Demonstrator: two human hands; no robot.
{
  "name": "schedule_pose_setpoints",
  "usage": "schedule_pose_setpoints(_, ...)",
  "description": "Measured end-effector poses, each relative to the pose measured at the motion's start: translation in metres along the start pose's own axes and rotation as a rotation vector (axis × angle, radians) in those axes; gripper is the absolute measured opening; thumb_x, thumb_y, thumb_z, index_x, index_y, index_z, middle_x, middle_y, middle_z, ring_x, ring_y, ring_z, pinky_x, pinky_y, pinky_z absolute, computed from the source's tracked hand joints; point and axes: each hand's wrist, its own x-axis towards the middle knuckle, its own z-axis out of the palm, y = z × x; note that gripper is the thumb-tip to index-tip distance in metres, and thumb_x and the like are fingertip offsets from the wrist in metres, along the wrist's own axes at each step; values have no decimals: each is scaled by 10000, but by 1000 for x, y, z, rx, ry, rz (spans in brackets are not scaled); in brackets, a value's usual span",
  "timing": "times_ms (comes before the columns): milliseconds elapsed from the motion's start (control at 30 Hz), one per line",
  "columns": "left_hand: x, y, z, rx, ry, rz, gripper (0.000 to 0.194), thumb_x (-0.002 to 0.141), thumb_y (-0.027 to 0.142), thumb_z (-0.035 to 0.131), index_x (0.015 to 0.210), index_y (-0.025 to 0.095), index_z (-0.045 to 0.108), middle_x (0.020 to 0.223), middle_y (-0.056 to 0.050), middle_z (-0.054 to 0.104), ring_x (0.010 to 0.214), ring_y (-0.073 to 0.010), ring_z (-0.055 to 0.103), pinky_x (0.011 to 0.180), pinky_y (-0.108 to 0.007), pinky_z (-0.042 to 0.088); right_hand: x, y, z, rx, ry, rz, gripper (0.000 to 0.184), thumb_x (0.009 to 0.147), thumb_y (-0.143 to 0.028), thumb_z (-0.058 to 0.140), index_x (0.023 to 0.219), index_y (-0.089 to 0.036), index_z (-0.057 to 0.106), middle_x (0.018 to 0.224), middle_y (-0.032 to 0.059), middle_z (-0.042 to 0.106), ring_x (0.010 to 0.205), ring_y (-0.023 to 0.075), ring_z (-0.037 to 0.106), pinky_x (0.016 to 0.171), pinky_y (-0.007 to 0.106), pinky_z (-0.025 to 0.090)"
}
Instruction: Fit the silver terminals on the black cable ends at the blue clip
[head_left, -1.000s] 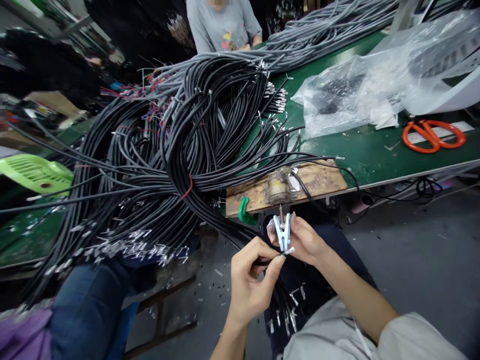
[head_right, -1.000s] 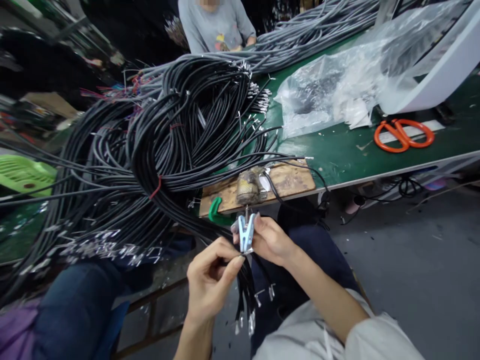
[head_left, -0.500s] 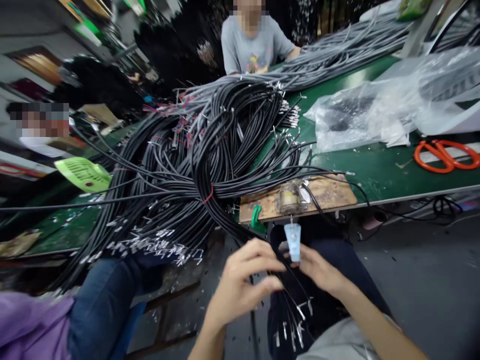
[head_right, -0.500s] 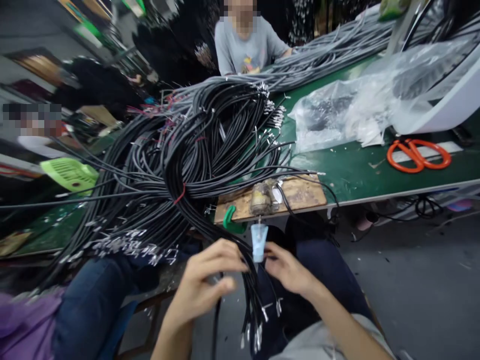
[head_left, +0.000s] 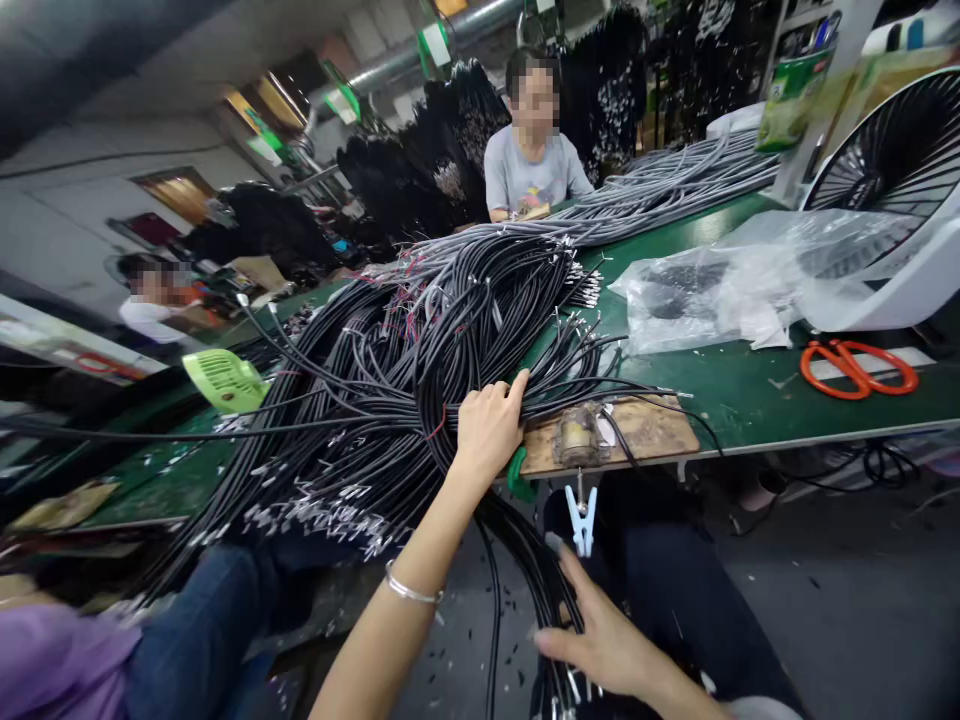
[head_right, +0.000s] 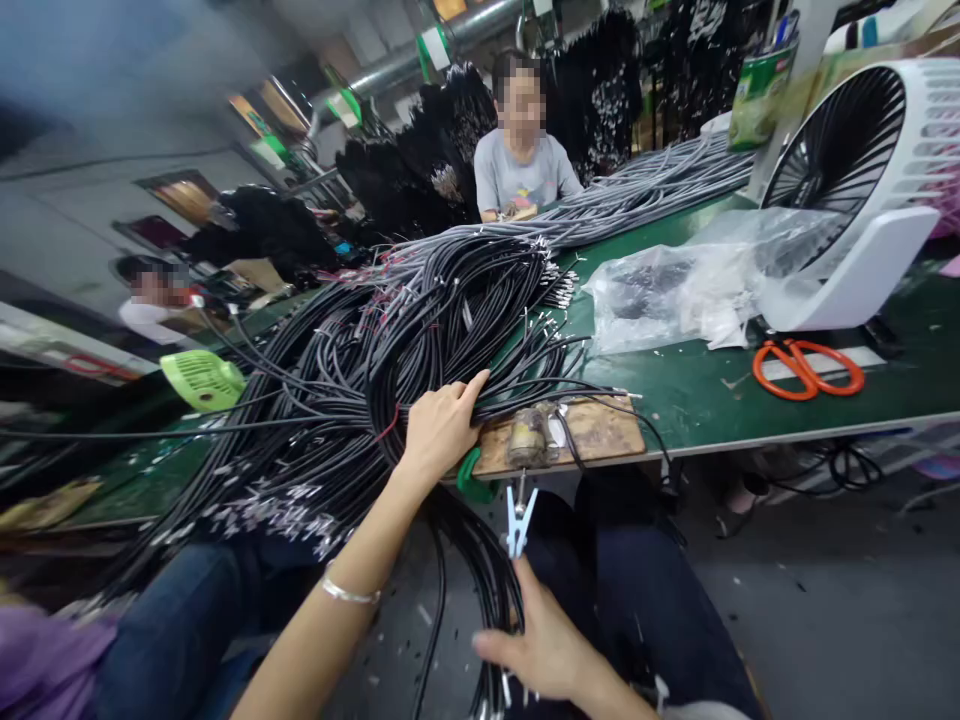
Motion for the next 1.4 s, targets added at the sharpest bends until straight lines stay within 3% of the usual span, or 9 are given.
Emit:
schedule_pose_setpoints(167,-2,-6,2,0,12,42,643,845,251,573,1450,249,354,1000,-83,648,963,-261,609,790,-348,420,15,25,4,409,-30,157,984,646,-525,794,1442,-295,264,1132,84,634,571,118,636,568,300,556)
schedule_pose_setpoints(333,-4,-4,-1,-7,22,32,599,862,328,576,1424,227,395,970,-106,635,939,-291,607,767,-363,407,6,23,-10,579,-89,293,739,646,-442,823,1229,-170,459,705,12,686,447,121,619,421,212,479)
schedule_pose_setpoints(467,-5,-3,1,-58,65,26,593,877,335,563,1425,206,373,1053,-128,611,1019,-311,567,835,-394,391,-15,16,-23,660,18,405,594,654,-313,843,1117,-194,491,718,3,706,571,144,684,530,241,549)
schedule_pose_setpoints(633,-5,-3,6,-95,67,-1,544,897,243,524,1418,191,377,1091,-131,597,1060,-301,535,910,-421,367,-27,12,-29,620,-98,361,349,771,-367,756,952,-141,562,775,59,722,612,150,703,555,236,558)
schedule_pose_setpoints(1067,-5,-1,11,-160,117,2,518,892,176,508,1401,171,410,1097,-144,601,1092,-326,532,943,-483,380,-33,7,-26,515,-84,331,306,803,-409,710,892,-146,581,774,63,720,609,178,718,534,254,567)
schedule_pose_setpoints(1233,-9,-5,2,-331,201,22,537,790,60,552,1319,143,523,1133,-148,627,1100,-314,555,957,-480,418,-42,9,-26,195,37,319,510,781,-560,662,1079,-152,600,692,48,707,553,188,697,520,290,570)
schedule_pose_setpoints(1300,-18,-7,-7,-569,278,117,530,729,29,593,1246,149,591,1225,-130,612,1149,-274,548,998,-409,431,-49,2,-37,-219,119,171,516,808,-557,626,1098,-131,654,654,57,700,585,202,700,574,301,588)
schedule_pose_setpoints(1333,-24,-7,-10,-717,346,144,501,742,25,586,1226,153,604,1243,-116,611,1166,-240,548,1019,-366,433,-52,-3,-45,-432,149,59,453,830,-498,626,1120,-153,672,766,85,734,707,215,725,664,290,598)
schedule_pose_setpoints(1400,-39,-6,-14,-951,503,102,391,805,28,525,1154,159,642,1179,-100,652,1127,-193,588,993,-321,468,-54,-22,-65,-739,90,-148,334,860,-398,609,1112,-202,706,857,84,761,715,204,734,655,242,595)
